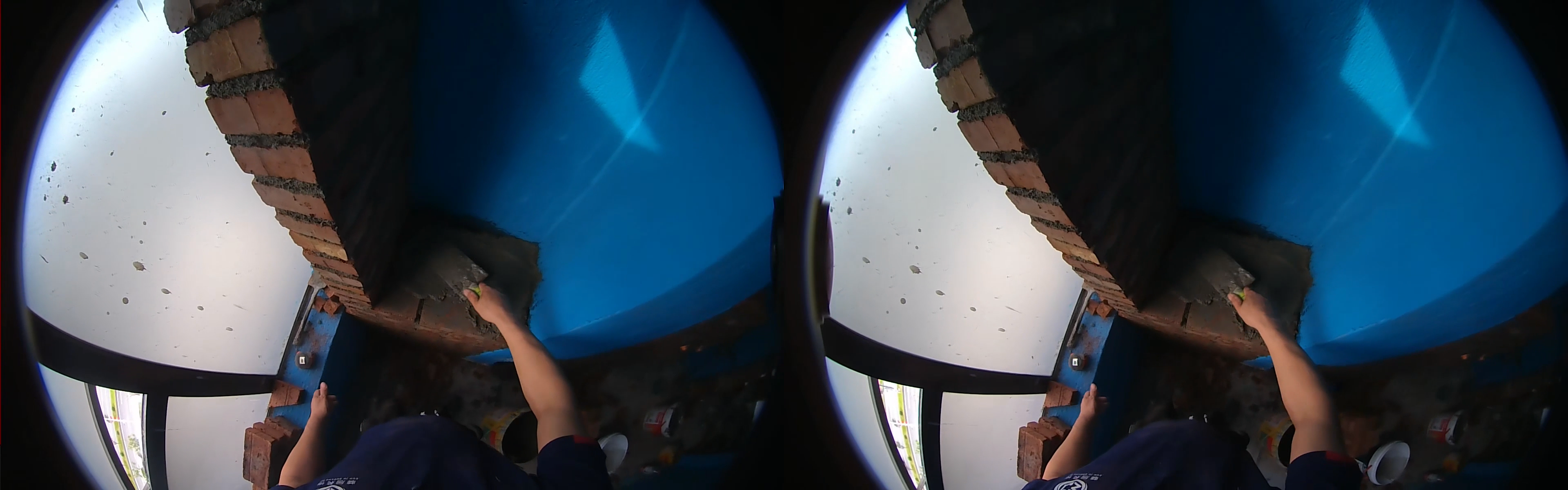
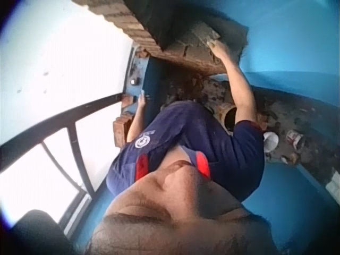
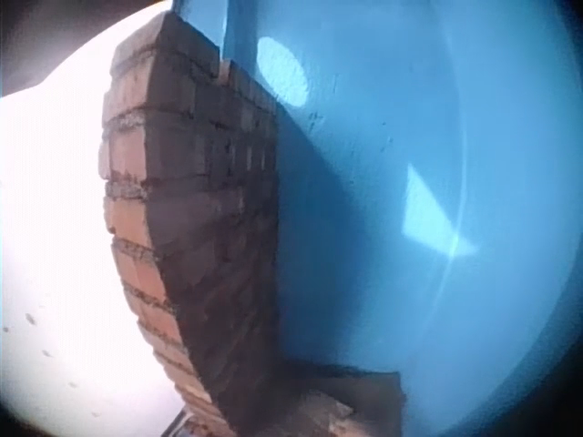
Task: The person measures a brick column with a tape measure, then uses a trowel to apply and smooth mortar onto the brickwork.
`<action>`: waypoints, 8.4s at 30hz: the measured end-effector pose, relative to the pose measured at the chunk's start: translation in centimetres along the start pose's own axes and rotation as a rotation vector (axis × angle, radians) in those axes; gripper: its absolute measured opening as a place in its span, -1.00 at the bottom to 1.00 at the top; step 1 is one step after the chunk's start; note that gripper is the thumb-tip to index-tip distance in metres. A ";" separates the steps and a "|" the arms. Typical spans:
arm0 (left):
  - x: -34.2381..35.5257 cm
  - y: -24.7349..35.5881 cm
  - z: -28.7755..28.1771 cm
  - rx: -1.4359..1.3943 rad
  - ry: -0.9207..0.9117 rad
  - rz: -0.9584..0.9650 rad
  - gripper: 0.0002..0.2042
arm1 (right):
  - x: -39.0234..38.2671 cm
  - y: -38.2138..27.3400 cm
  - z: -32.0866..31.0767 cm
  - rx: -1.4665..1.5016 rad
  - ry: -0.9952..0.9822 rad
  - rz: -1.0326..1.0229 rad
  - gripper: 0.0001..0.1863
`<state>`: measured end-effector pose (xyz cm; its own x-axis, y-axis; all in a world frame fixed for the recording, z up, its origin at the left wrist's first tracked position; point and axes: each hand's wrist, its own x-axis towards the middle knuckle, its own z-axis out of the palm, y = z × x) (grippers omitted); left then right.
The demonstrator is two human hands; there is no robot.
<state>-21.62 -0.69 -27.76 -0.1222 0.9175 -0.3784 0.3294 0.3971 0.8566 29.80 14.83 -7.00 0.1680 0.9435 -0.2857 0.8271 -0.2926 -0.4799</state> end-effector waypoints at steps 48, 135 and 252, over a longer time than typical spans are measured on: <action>-5.5 -1.7 -0.9 -0.378 0.104 -0.546 -0.37 | 3.1 -11.1 7.0 1.213 -0.108 0.300 -0.72; -8.5 -5.2 -5.9 -0.449 0.187 -0.594 -0.45 | 4.9 -6.7 4.0 0.047 0.600 -0.115 -0.48; -4.7 -6.6 -6.1 -0.079 -0.017 -0.288 -0.36 | 5.7 -15.3 11.6 1.272 -0.191 0.335 -0.64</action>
<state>-28.96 -7.54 -29.52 -0.1844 0.7669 -0.6147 0.2096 0.6417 0.7378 11.87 22.86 -10.86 0.0996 0.7916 -0.6029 -0.3313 -0.5450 -0.7702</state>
